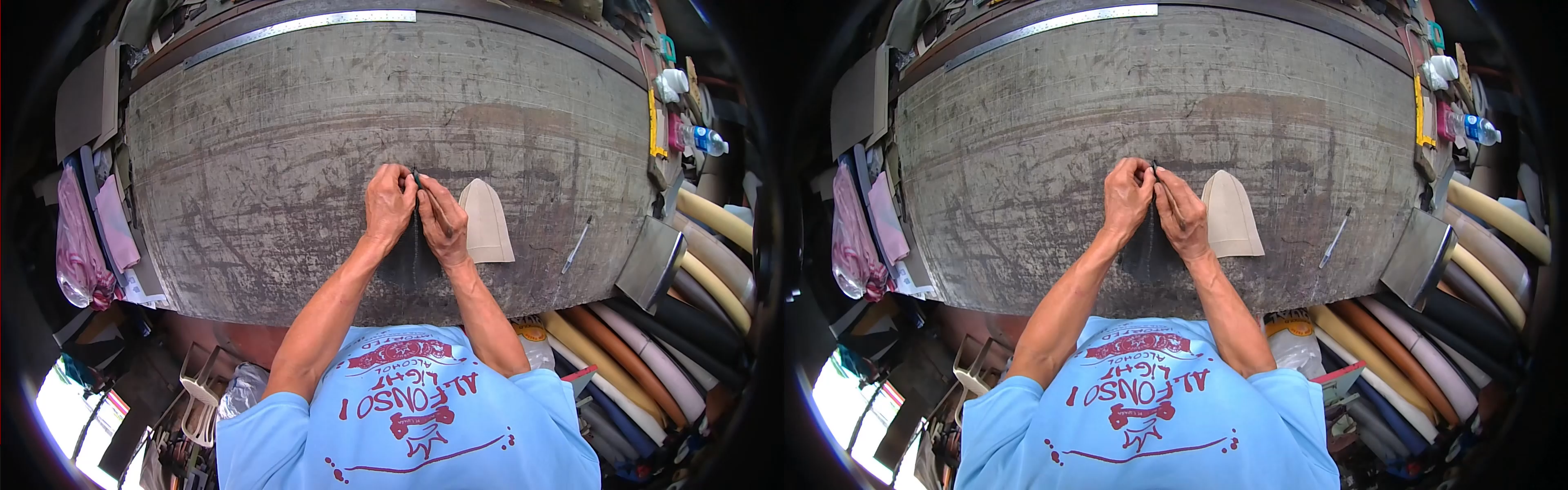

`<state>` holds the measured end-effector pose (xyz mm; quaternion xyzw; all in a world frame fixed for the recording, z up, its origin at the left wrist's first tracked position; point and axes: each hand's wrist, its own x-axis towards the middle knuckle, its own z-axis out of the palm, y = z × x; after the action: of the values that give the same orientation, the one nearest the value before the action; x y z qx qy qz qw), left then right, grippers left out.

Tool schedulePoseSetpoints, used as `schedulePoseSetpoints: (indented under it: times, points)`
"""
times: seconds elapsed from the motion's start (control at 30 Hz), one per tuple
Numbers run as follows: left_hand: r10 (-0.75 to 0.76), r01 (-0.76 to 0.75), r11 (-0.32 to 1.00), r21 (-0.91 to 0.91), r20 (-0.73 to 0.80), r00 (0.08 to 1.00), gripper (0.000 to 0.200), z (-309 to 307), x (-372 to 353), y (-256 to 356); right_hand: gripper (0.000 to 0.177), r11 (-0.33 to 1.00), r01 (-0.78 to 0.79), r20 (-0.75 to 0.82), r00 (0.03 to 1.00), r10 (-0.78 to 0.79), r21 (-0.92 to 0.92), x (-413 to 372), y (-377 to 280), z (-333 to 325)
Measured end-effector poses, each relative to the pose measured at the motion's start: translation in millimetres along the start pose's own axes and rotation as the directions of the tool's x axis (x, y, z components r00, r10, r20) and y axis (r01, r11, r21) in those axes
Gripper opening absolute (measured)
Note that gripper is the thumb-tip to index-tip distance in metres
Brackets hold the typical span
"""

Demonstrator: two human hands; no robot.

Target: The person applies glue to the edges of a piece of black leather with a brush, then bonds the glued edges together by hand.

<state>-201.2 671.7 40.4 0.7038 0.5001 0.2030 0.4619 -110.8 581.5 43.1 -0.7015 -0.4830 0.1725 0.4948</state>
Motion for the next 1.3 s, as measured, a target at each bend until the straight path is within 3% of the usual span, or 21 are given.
schedulePoseSetpoints:
  times: [0.1, 0.2, 0.3, 0.4, 0.5, 0.6, 0.8, 0.9, 1.1, 1.2, 1.3]
  points:
    - [0.023, -0.023, 1.000, 0.014, 0.003, 1.000, 0.011, 0.2, -0.3, -0.1, 0.022, 0.975, 0.177, 0.016, 0.984, -0.177, -0.137, 0.7, 6.0, 1.4]
    - [0.031, -0.031, 0.999, 0.037, 0.003, 1.000, 0.010, 0.3, -0.6, 0.9, 0.020, 0.998, -0.063, -0.008, 0.998, 0.063, 0.003, 1.1, -3.8, 4.0]
    - [0.024, -0.024, 0.999, -0.037, 0.002, 1.000, 0.010, -3.5, -3.2, 3.8, 0.019, 0.995, -0.003, -0.012, 1.000, 0.001, -0.099, 2.1, -7.4, 4.9]
    - [0.068, -0.067, 0.998, 0.015, -0.066, 0.995, 0.012, 0.9, -6.3, -1.8, 0.018, 0.985, 0.061, -0.013, 0.998, -0.063, -0.159, 2.5, -4.4, 3.0]
    - [0.077, -0.075, 0.997, 0.026, -0.056, 0.995, 0.012, 0.5, -4.7, -2.4, 0.019, 0.999, -0.035, 0.013, 0.999, 0.035, 0.002, 1.6, 2.7, 0.5]
    - [0.050, -0.049, 0.998, 0.033, -0.032, 0.998, 0.014, -2.1, -2.7, -0.2, 0.021, 0.896, -0.331, 0.045, 0.942, 0.333, 0.296, 6.6, -12.6, -4.0]
    - [0.008, -0.011, 0.997, 0.074, 0.029, 1.000, 0.014, -6.9, 2.2, 7.7, 0.026, 0.950, -0.268, -0.017, 0.962, 0.274, 0.160, 3.5, -10.5, -5.1]
    - [0.025, -0.028, 0.995, 0.099, 0.031, 0.999, 0.013, -7.2, 5.1, 7.6, 0.026, 0.928, -0.266, -0.029, 0.959, 0.283, 0.259, 3.4, -12.4, -1.8]
    - [0.095, -0.095, 0.986, 0.139, 0.000, 0.995, 0.015, -4.8, 7.8, -1.1, 0.026, 0.933, -0.300, -0.009, 0.951, 0.308, 0.198, 1.4, -8.2, -1.8]
    - [-0.023, 0.023, 1.000, 0.014, 0.004, 1.000, 0.016, -5.1, 7.2, 2.1, 0.026, 0.927, -0.307, -0.042, 0.946, 0.323, 0.214, 0.6, -9.2, 2.4]
    - [0.019, -0.017, 0.997, 0.080, -0.028, 0.999, 0.018, -2.4, 7.2, -2.6, 0.027, 0.926, -0.307, -0.044, 0.945, 0.323, 0.220, -0.9, -6.3, 4.6]
